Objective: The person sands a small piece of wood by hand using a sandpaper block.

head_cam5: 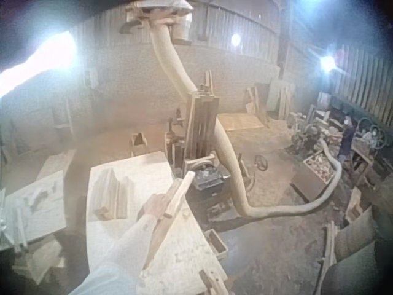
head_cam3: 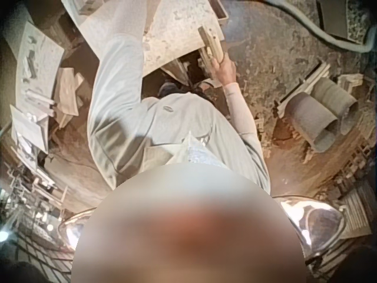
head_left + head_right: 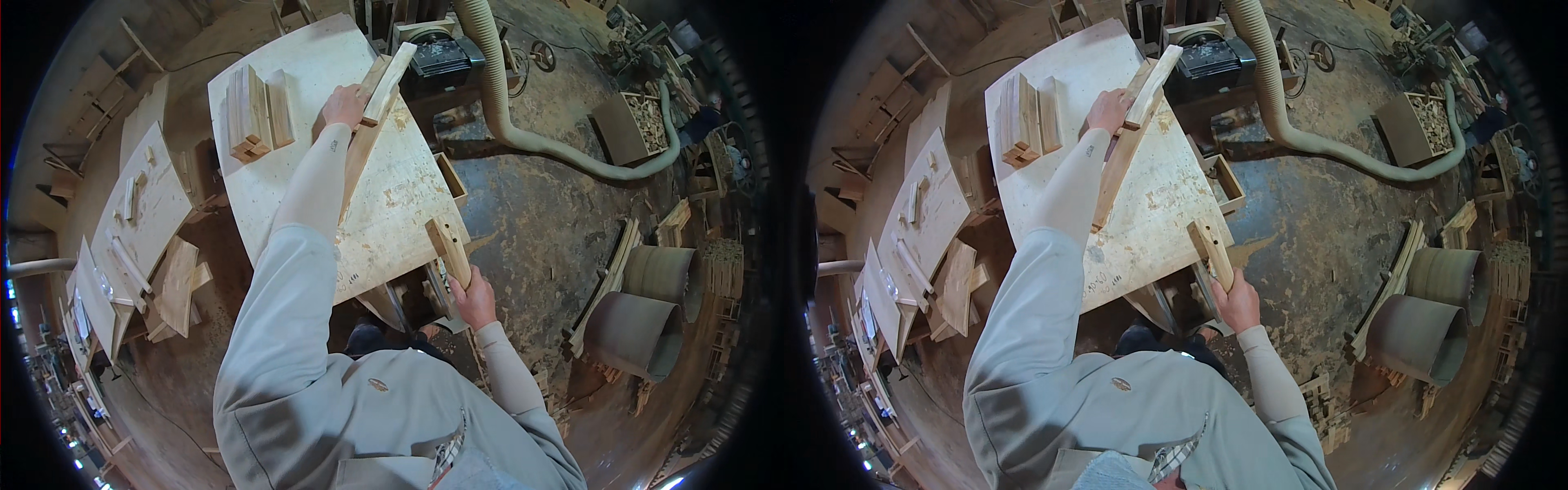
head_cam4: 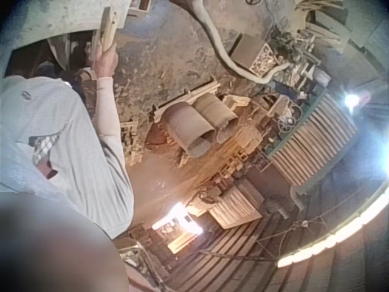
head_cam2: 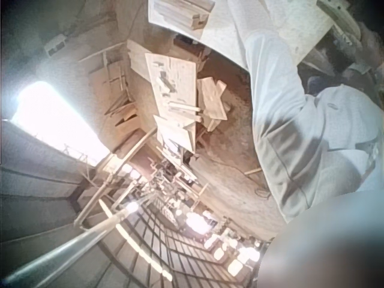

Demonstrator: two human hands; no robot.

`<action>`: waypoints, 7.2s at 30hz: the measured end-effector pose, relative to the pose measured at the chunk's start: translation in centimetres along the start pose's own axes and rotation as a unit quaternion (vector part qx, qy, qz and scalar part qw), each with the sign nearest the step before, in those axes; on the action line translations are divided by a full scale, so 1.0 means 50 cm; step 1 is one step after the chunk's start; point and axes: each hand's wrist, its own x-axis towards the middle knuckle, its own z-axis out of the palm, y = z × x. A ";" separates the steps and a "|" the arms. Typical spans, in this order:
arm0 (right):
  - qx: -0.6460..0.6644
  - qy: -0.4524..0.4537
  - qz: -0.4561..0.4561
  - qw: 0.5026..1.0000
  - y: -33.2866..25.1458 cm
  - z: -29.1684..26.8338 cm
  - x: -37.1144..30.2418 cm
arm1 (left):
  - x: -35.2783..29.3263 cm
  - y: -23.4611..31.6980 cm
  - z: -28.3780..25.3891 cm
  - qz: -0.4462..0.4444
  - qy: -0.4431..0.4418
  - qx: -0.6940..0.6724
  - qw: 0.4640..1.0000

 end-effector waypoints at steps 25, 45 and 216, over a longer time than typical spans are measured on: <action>0.016 0.007 0.035 0.999 -0.026 -0.018 -0.010 | 0.001 -0.022 0.007 0.067 0.048 -0.022 0.996; 0.023 -0.027 0.051 0.998 -0.058 -0.061 -0.010 | -0.055 -0.076 -0.003 0.026 0.005 -0.070 0.997; 0.002 -0.031 0.070 0.997 -0.064 -0.041 -0.015 | 0.136 0.045 0.072 -0.032 0.067 -0.166 0.983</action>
